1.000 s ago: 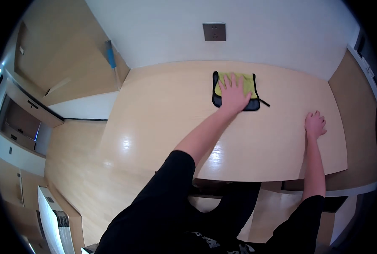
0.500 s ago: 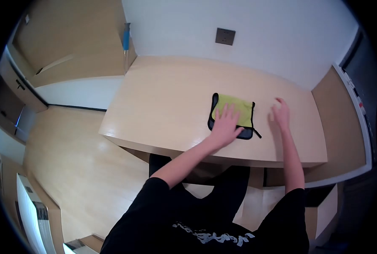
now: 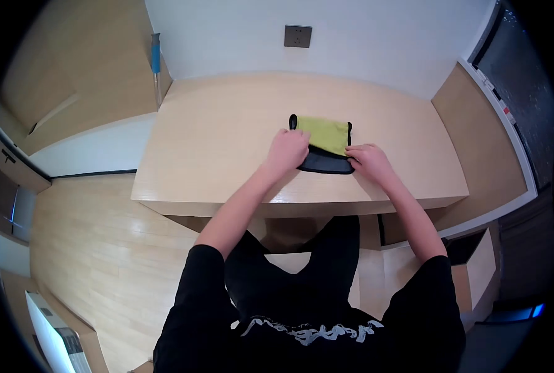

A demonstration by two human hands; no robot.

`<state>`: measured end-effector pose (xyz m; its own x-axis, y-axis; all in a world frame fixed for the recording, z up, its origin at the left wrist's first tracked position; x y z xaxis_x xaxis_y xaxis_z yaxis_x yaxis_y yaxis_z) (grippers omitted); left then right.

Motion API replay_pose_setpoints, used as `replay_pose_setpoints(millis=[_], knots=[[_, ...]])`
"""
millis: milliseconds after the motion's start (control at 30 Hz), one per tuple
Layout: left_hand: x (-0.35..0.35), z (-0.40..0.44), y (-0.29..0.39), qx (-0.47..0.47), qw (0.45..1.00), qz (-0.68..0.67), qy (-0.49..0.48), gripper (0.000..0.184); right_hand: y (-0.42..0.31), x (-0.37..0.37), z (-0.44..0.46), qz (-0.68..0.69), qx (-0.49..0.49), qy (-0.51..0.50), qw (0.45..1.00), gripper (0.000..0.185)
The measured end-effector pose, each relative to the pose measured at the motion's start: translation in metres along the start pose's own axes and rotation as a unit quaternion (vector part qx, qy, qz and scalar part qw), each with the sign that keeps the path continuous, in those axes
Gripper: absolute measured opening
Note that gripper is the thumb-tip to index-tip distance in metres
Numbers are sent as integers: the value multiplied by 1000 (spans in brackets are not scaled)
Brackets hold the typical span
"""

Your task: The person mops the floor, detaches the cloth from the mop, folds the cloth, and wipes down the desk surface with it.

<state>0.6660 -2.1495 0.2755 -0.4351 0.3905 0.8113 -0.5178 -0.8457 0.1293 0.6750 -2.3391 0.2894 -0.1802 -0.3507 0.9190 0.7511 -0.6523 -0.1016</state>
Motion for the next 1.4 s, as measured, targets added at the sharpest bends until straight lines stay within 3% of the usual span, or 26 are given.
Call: replay_pose_setpoints(millis=[133,200,300,333,400,467,500,567,600,667,733,800,833,900,1000,1133,1200,1400], knots=[[32,22,-4,6,997,-31,69,6,4,2,7,-49,-41,18,998,11],[41,27,-4,-8,996,-37,84,7,13,29,12,22,-123,125,984,9],[48,25,-3,-23,995,-59,81,10,14,49,10,76,-155,134,976,8],[47,18,3,-41,995,-65,61,12,17,49,5,77,-153,136,976,8],[40,3,11,-68,995,-67,-19,15,11,35,-9,34,-101,30,994,9],[33,-11,6,-34,990,-113,-83,14,-2,26,-17,103,-61,-38,992,11],[29,-15,2,-39,990,-110,-82,14,-8,30,-18,112,-81,12,990,14],[28,-18,-23,55,989,-135,-9,16,-17,33,-13,123,-116,68,983,15],[28,-16,-27,53,989,-135,-9,16,-19,36,-10,136,-150,118,972,17],[34,-12,-46,118,987,-98,51,17,-28,22,5,146,-186,112,965,19],[19,-6,-66,142,985,-94,38,15,-30,0,21,112,-263,128,950,26],[10,1,-79,125,989,-36,72,13,-30,-34,48,45,-341,-9,939,55],[3,2,-85,126,989,-39,71,13,-31,-59,55,43,-342,-11,939,55],[-9,7,-95,125,991,5,49,11,-24,-91,64,-110,-383,40,916,81],[-16,4,-98,124,992,-5,14,20,2,-111,85,-67,-409,-3,910,92],[-18,-2,-99,152,984,78,47,36,44,-114,125,-78,-414,-7,907,90],[-28,-3,-104,185,980,72,-13,48,71,-121,150,-83,-418,-9,905,90],[-22,-1,-98,192,979,58,-28,49,147,-141,215,-99,-450,6,887,93]])
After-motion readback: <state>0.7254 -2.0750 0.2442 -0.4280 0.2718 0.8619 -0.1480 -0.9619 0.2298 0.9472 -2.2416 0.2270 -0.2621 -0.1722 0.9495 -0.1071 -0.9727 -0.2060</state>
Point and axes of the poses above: each hand's wrist, its own z-axis towards the middle knuckle, its own x-axis out of the back of the hand, y = z × x, the point moved 7 cm from there along z, towards the middle knuckle, and after that the axes turned 4 degrees about -x, right-handed, at the moved point
